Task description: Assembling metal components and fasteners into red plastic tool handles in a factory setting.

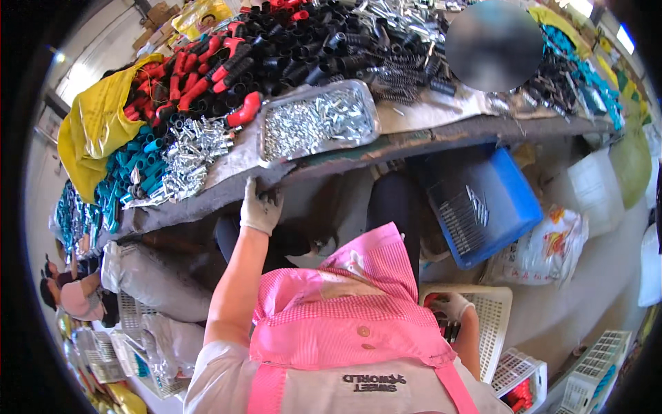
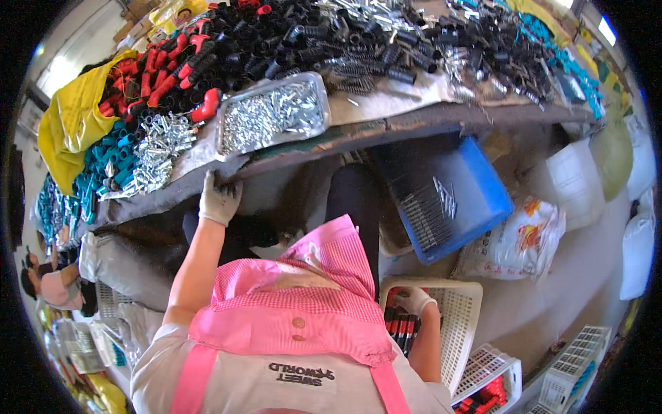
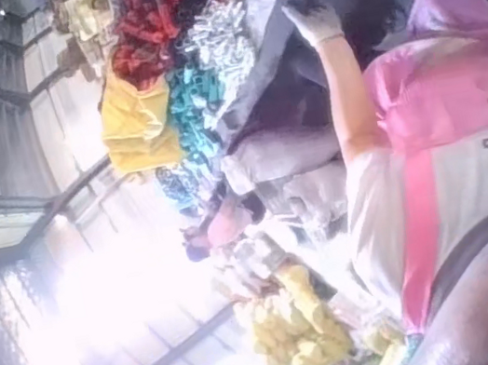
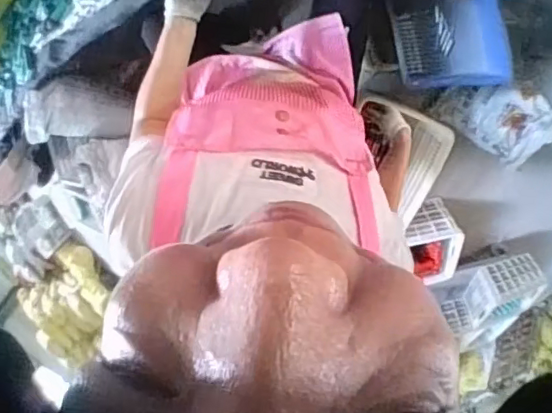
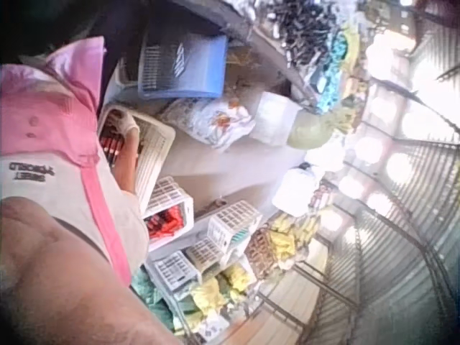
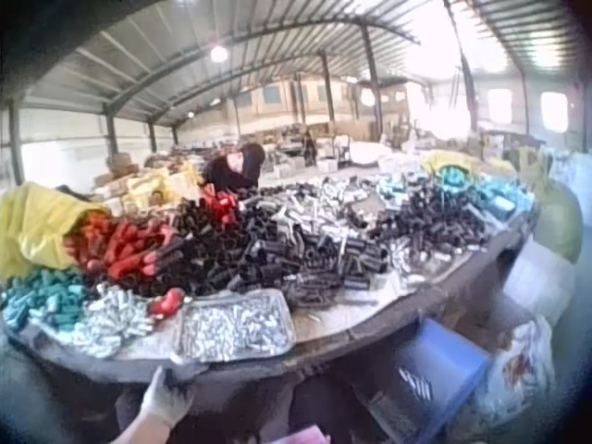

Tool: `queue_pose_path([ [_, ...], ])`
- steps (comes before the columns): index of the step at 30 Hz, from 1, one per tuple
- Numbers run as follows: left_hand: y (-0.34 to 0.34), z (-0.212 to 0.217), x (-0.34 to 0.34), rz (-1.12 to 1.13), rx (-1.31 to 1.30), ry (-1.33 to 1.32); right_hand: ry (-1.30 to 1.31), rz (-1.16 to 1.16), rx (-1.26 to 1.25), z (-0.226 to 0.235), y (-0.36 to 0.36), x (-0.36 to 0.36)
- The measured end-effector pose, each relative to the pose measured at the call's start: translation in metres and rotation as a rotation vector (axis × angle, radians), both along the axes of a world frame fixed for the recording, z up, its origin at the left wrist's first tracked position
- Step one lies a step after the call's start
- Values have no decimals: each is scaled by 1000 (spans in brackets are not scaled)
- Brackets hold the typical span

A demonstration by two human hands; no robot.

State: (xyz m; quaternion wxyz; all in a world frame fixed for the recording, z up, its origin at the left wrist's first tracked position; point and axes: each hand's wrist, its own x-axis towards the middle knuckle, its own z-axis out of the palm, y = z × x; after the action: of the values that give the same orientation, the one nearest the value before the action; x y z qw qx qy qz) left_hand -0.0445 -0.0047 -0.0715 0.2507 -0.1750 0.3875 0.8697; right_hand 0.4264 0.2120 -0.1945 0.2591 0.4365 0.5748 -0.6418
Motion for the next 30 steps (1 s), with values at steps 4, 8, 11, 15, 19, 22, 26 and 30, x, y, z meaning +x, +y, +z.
queue_pose_path([
  [4,-22,-18,-7,-348,66,97,654,195,389,121,35,-103],
  [8,-35,43,17,-985,3,84,775,84,475,196,63,-215],
  [11,-40,84,7,-959,-232,560,779,228,866,228,95,-304],
  [15,-26,86,-47,-351,-712,1074,915,294,1541,231,147,-432],
  [19,13,109,-100,-172,-1208,1755,540,572,1820,202,194,-501],
  [22,32,72,-139,-157,-1378,1804,384,821,1840,208,192,-519],
  [26,42,56,-164,-83,-1424,1840,418,857,1750,216,192,-504],
  [30,42,67,-162,-9,-1476,1805,542,811,1775,210,195,-488],
])
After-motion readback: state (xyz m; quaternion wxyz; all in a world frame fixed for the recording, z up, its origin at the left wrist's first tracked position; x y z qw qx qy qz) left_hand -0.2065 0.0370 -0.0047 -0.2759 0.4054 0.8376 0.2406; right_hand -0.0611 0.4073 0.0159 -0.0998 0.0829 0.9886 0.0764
